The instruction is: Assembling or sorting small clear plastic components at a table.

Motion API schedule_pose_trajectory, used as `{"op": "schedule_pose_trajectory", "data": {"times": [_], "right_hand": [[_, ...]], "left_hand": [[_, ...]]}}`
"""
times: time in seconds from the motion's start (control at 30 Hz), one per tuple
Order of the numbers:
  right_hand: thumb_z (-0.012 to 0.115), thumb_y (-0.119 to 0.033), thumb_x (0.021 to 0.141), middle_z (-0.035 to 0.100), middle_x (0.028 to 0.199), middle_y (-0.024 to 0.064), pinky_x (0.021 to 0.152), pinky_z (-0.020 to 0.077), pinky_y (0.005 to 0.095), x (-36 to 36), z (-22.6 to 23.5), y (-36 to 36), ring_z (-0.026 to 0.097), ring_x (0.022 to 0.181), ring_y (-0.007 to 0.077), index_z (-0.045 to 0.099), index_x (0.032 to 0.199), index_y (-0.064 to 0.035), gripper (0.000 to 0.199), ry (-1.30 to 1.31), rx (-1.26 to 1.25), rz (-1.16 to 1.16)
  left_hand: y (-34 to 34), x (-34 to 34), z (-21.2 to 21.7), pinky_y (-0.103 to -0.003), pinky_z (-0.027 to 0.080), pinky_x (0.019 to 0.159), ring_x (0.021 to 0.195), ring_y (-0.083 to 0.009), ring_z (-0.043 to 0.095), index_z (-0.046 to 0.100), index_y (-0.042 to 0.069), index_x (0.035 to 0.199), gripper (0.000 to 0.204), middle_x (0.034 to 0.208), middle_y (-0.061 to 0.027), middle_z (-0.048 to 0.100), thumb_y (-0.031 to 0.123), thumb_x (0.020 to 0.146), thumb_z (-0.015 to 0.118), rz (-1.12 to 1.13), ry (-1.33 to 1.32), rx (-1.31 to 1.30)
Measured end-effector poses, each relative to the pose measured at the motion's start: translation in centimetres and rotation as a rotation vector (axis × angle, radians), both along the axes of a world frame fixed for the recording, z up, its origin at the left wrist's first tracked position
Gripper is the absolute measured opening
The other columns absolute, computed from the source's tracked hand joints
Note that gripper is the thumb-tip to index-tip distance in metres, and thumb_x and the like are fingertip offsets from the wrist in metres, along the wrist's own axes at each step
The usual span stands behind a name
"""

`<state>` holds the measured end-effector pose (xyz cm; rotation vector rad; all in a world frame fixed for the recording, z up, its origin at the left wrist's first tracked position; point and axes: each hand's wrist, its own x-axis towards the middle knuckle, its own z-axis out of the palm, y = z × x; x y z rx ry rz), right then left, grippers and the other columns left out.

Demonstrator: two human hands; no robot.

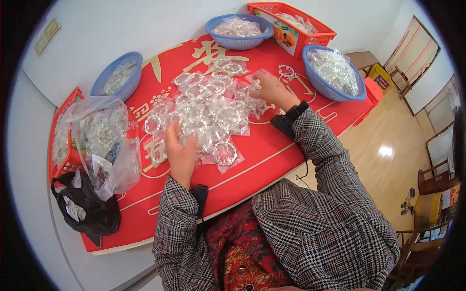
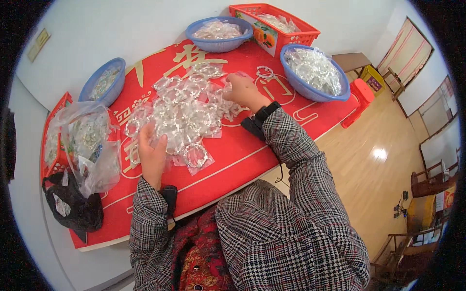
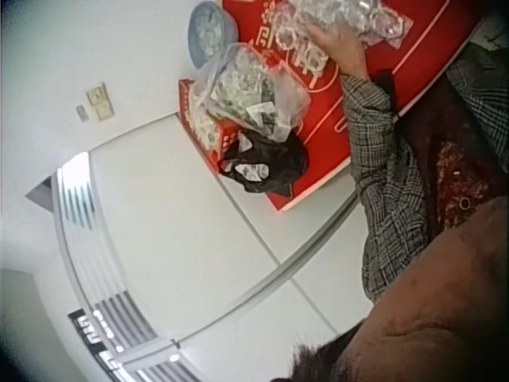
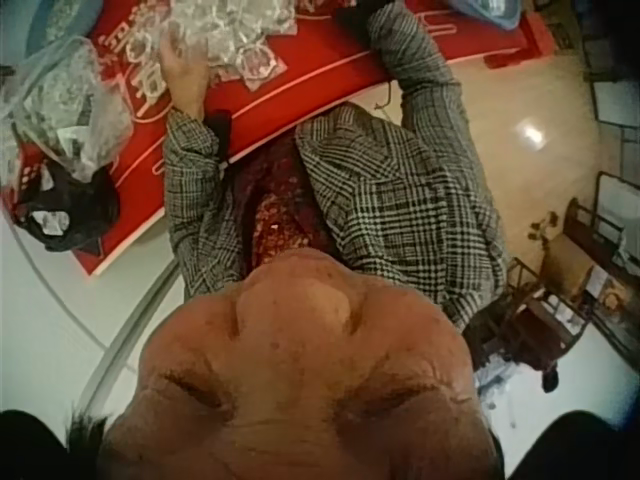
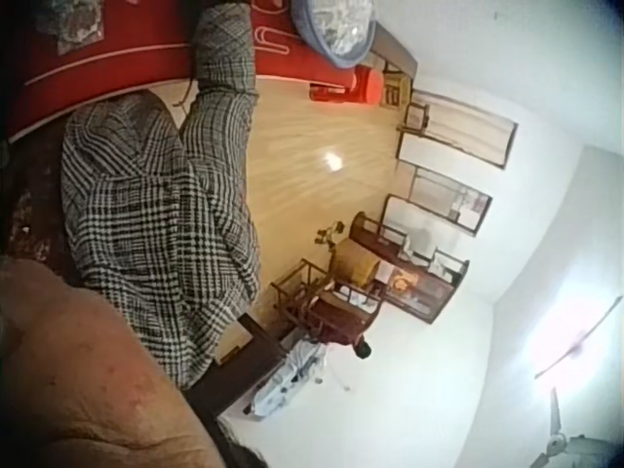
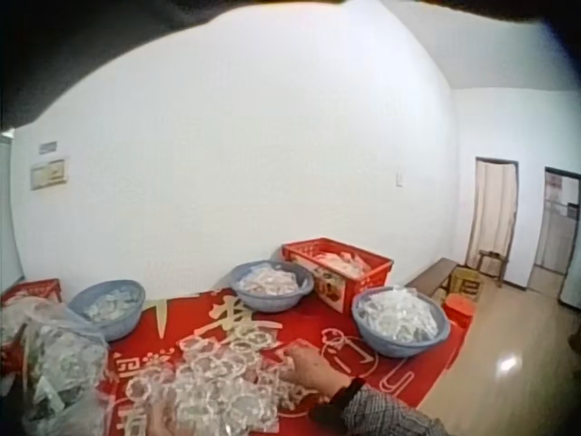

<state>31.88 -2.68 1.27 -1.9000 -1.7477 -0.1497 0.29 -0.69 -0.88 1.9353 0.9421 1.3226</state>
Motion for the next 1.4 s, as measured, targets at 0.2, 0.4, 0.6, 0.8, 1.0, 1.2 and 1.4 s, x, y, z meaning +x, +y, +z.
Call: {"op": "schedule_pose_trajectory", "data": {"times": [0.2, 0.4, 0.6, 0.8, 1.0, 1.2, 1.4], "right_hand": [[0.066, -0.020, 0.075, 0.061, 0.085, 0.0072, 0.068, 0.0434, 0.0248, -5.0, 6.1, -2.1, 0.057, 0.077, 0.0139, 0.058, 0.095, -0.0020, 0.028, 0.729, 0.062, 0.033], [0.059, -0.016, 0.083, 0.059, 0.082, -0.0007, 0.061, 0.0419, 0.0198, -12.1, 3.5, -1.8, 0.053, 0.072, 0.0049, 0.058, 0.095, -0.0036, 0.017, 1.227, -0.123, 0.468], [0.058, -0.018, 0.084, 0.056, 0.078, -0.0029, 0.057, 0.0420, 0.0194, -13.6, 2.1, -2.1, 0.051, 0.068, 0.0041, 0.055, 0.101, -0.0036, 0.022, 1.366, -0.267, 0.578], [0.058, -0.017, 0.085, 0.055, 0.078, -0.0038, 0.055, 0.0411, 0.0172, -13.5, 2.0, -2.5, 0.051, 0.065, 0.0038, 0.055, 0.102, -0.0050, 0.021, 1.523, -0.357, 0.545], [0.056, -0.014, 0.086, 0.056, 0.079, -0.0033, 0.053, 0.0406, 0.0165, -13.3, 1.4, -2.5, 0.051, 0.061, 0.0046, 0.055, 0.099, -0.0061, 0.016, 1.580, -0.303, 0.547], [0.055, -0.011, 0.086, 0.056, 0.079, -0.0019, 0.050, 0.0379, 0.0173, -12.0, 0.9, -1.9, 0.049, 0.057, 0.0052, 0.055, 0.093, -0.0069, 0.009, 1.614, 0.055, 0.408], [0.052, -0.009, 0.086, 0.044, 0.067, -0.0037, 0.045, 0.0308, 0.0192, -13.9, 1.0, -0.7, 0.037, 0.050, 0.0055, 0.048, 0.080, -0.0089, 0.007, 1.580, 0.048, 0.454]], "left_hand": [[-0.8, -0.8, 1.2, -0.028, 0.042, 0.080, 0.093, -0.0168, 0.051, 0.043, -0.002, 0.117, 0.044, 0.110, -0.0100, 0.050, 0.014, 0.080, 0.061, 0.087, 0.025, -0.035], [-1.7, 0.0, 2.4, -0.024, 0.043, 0.073, 0.086, -0.0120, 0.053, 0.047, 0.000, 0.111, 0.035, 0.104, -0.0079, 0.054, 0.017, 0.083, 0.059, -0.352, -0.551, -0.521], [-1.3, -0.2, 2.4, -0.022, 0.045, 0.068, 0.076, -0.0092, 0.055, 0.052, 0.000, 0.105, 0.024, 0.092, -0.0052, 0.059, 0.015, 0.086, 0.055, -0.419, -0.530, -0.591], [-1.1, -0.2, 2.2, -0.021, 0.048, 0.063, 0.072, -0.0083, 0.057, 0.052, 0.001, 0.102, 0.019, 0.090, -0.0048, 0.061, 0.013, 0.088, 0.052, -0.415, -0.700, -0.677], [-1.0, -0.3, 1.6, -0.022, 0.049, 0.059, 0.072, -0.0099, 0.059, 0.050, 0.004, 0.099, 0.015, 0.086, -0.0044, 0.060, 0.015, 0.088, 0.052, -0.399, -0.737, -0.677], [-0.3, 0.1, 1.3, -0.022, 0.049, 0.055, 0.070, -0.0134, 0.060, 0.048, 0.007, 0.094, 0.012, 0.084, -0.0044, 0.059, 0.017, 0.089, 0.052, -0.308, -0.727, -0.706], [-0.2, -1.8, 2.0, -0.023, 0.048, 0.054, 0.068, -0.0141, 0.060, 0.048, 0.005, 0.101, 0.019, 0.084, -0.0047, 0.058, 0.011, 0.085, 0.054, -0.142, -0.691, -0.736]]}}
